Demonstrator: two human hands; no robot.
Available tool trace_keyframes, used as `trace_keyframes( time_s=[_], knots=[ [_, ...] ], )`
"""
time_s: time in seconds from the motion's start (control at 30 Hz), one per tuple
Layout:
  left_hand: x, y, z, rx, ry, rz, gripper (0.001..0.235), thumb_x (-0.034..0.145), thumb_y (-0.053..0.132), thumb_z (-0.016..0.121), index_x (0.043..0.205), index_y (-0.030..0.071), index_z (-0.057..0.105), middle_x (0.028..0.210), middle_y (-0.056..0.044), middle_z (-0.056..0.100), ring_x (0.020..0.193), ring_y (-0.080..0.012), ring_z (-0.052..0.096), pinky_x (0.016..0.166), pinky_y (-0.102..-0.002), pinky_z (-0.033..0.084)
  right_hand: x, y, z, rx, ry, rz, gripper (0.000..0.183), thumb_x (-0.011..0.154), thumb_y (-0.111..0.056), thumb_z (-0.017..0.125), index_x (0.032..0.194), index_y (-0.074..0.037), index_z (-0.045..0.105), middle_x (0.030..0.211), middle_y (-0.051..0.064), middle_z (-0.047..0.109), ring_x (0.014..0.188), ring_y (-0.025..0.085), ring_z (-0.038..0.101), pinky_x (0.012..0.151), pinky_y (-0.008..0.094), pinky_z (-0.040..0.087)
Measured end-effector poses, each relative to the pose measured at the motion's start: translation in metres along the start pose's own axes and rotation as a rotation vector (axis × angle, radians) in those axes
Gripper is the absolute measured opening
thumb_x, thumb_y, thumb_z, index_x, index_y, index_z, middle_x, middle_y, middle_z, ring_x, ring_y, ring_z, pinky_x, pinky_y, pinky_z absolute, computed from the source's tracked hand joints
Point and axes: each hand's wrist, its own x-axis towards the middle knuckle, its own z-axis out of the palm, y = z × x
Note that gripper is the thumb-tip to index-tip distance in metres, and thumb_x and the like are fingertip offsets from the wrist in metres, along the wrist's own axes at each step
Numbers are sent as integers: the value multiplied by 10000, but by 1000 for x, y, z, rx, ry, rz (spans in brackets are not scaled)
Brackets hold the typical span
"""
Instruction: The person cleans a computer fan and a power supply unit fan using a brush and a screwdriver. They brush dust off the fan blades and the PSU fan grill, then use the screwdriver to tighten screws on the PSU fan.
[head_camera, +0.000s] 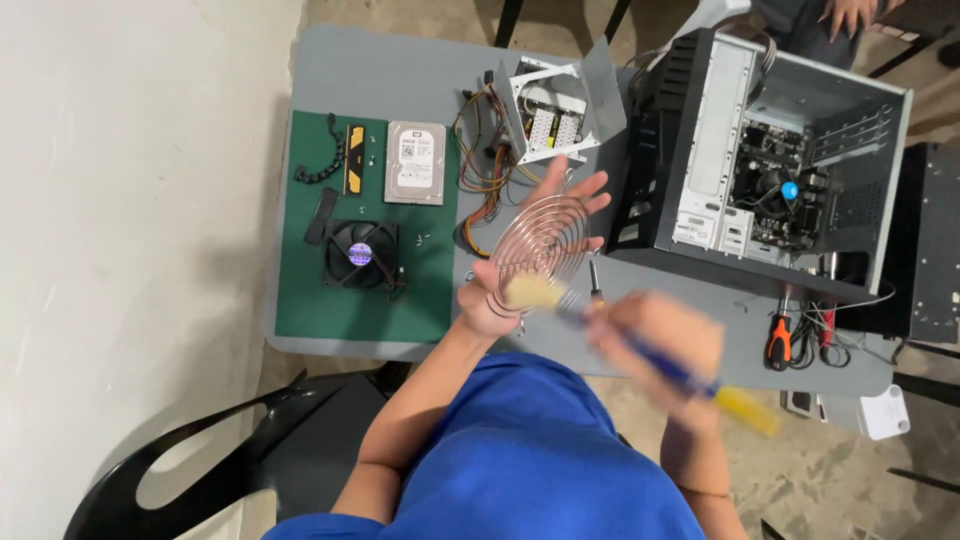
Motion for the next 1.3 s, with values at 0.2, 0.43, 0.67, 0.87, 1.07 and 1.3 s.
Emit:
trace_keyframes(
  time_s=[0.2,0.43,0.67,0.87,1.07,1.3],
  knots=[
    [4,-4,2,294,31,78,1346,722,878,589,1593,-77,212,1647,-293,273,1546,-379,287,1177,-489,389,-24,5,36,183,138,-175,158,711,-41,870,834,-85,781,791,51,765,696,224,756,688,273,580],
    [-6,2,5,163,43,-45,1405,647,945,565,1613,-30,265,1658,-188,343,1535,-257,346,1131,-409,458,-1,29,17,-95,390,-185,43,936,24,796,967,44,775,745,178,674,638,349,650,661,387,521],
    [-19,-3,8,5,119,-11,1148,849,793,432,1558,-96,269,1597,-304,357,1502,-371,356,1144,-486,421,-10,26,16,-110,356,-154,95,857,-14,854,874,-28,761,723,105,683,608,302,660,630,334,520],
    [-3,29,44,355,62,-153,1237,795,892,551,1586,-18,273,1684,-251,272,1577,-353,319,1188,-404,404,-20,-22,17,-54,-35,-306,182,911,-146,723,1031,-10,708,906,96,682,757,188,691,727,286,571],
    [-9,-4,-1,138,-136,-29,1451,648,902,641,1597,-94,181,1661,-280,245,1555,-354,258,1142,-435,449,13,-11,0,201,-12,-69,180,806,-74,813,984,-55,795,952,107,775,733,236,746,719,347,585],
    [-15,-4,-6,205,-81,-6,1453,634,897,662,1608,-76,202,1677,-227,265,1548,-286,303,1123,-390,459,11,8,15,-85,373,-157,93,977,18,714,1049,28,772,991,212,757,925,380,741,807,440,560]
  ],
)
